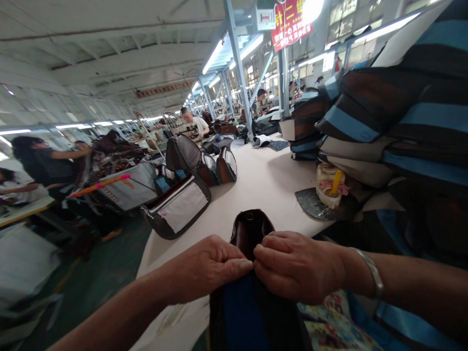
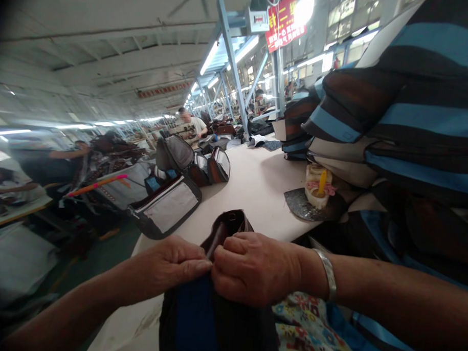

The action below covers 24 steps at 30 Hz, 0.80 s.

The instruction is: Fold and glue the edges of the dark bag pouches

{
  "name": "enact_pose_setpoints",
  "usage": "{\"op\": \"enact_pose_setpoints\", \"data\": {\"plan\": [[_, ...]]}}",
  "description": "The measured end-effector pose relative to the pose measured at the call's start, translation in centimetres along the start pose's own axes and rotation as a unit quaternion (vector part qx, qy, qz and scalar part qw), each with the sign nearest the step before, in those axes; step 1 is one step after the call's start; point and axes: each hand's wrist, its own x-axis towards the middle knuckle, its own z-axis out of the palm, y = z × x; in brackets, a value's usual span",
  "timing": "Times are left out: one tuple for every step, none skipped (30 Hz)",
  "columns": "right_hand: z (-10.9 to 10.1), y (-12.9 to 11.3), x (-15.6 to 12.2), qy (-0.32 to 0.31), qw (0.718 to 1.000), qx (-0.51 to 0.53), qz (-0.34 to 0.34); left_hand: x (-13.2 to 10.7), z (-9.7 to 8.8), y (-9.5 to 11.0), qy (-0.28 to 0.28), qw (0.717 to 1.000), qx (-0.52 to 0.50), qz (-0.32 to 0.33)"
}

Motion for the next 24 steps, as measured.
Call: {"op": "enact_pose_setpoints", "data": {"plan": [[-0.1, -0.2, -0.1, 0.000, 1.000, 0.010, 0.001, 0.1, 0.2, 0.0, -0.003, 1.000, 0.018, 0.010], [-0.2, -0.3, -0.2, 0.012, 0.999, 0.037, 0.012, 0.1, 0.5, 0.0, 0.007, 0.999, 0.041, 0.023], [-0.3, -0.4, -0.4, 0.030, 0.995, 0.084, 0.037, 0.1, 0.9, 0.1, 0.026, 0.997, 0.067, 0.039], [-0.6, -0.4, -0.4, 0.048, 0.985, 0.145, 0.076, 0.0, 1.2, 0.3, 0.045, 0.993, 0.093, 0.056], [-1.0, -0.3, -0.4, 0.063, 0.967, 0.212, 0.128, 0.0, 1.6, 0.4, 0.062, 0.988, 0.117, 0.076], [-1.4, -0.1, -0.3, 0.070, 0.943, 0.272, 0.181, 0.0, 1.9, 0.5, 0.077, 0.983, 0.136, 0.095], [-1.7, 0.2, -0.1, 0.059, 0.920, 0.317, 0.224, 0.0, 2.2, 0.6, 0.088, 0.978, 0.152, 0.108], [-2.1, 0.6, 0.1, 0.029, 0.906, 0.347, 0.242, 0.1, 2.4, 0.6, 0.096, 0.975, 0.164, 0.116], [-2.3, 1.0, 0.3, -0.008, 0.900, 0.364, 0.238, 0.1, 2.6, 0.6, 0.105, 0.971, 0.176, 0.121], [-2.4, 1.3, 0.6, -0.040, 0.900, 0.377, 0.217, 0.2, 2.6, 0.6, 0.112, 0.969, 0.184, 0.122], [-2.3, 1.6, 0.7, -0.064, 0.900, 0.389, 0.188, 0.2, 2.6, 0.6, 0.116, 0.968, 0.187, 0.121], [-2.1, 1.8, 0.8, -0.074, 0.897, 0.405, 0.162, 0.2, 2.4, 0.5, 0.113, 0.970, 0.183, 0.116], [-1.8, 1.9, 0.8, -0.069, 0.893, 0.421, 0.147, 0.1, 2.1, 0.5, 0.100, 0.974, 0.169, 0.109], [-1.4, 1.9, 0.6, -0.056, 0.888, 0.434, 0.145, 0.0, 1.7, 0.3, 0.079, 0.981, 0.146, 0.097], [-1.1, 1.9, 0.4, -0.043, 0.881, 0.446, 0.151, -0.2, 1.2, 0.2, 0.055, 0.988, 0.115, 0.082], [-0.9, 1.8, 0.1, -0.035, 0.873, 0.459, 0.160, -0.4, 0.7, 0.1, 0.035, 0.994, 0.079, 0.066], [-0.8, 1.6, -0.1, -0.033, 0.864, 0.471, 0.174, -0.6, 0.1, -0.1, 0.022, 0.997, 0.049, 0.053], [-0.8, 1.5, -0.4, -0.035, 0.853, 0.485, 0.191, -0.8, -0.5, -0.2, 0.014, 0.998, 0.029, 0.045], [-0.8, 1.4, -0.6, -0.041, 0.840, 0.500, 0.208, -0.9, -1.0, -0.3, 0.009, 0.999, 0.020, 0.045], [-0.9, 1.3, -0.8, -0.048, 0.825, 0.516, 0.227, -1.0, -1.4, -0.4, 0.004, 0.998, 0.021, 0.053], [-1.1, 1.2, -0.9, -0.056, 0.808, 0.531, 0.249, -1.0, -1.8, -0.4, -0.007, 0.997, 0.027, 0.066], [-1.2, 1.1, -0.9, -0.064, 0.793, 0.542, 0.271, -0.9, -2.0, -0.3, -0.021, 0.996, 0.036, 0.082], [-1.3, 1.0, -0.8, -0.071, 0.780, 0.549, 0.292, -0.8, -2.1, -0.3, -0.032, 0.994, 0.040, 0.099], [-1.4, 1.0, -0.7, -0.076, 0.771, 0.553, 0.307, -0.6, -2.2, -0.2, -0.039, 0.992, 0.039, 0.113]]}}
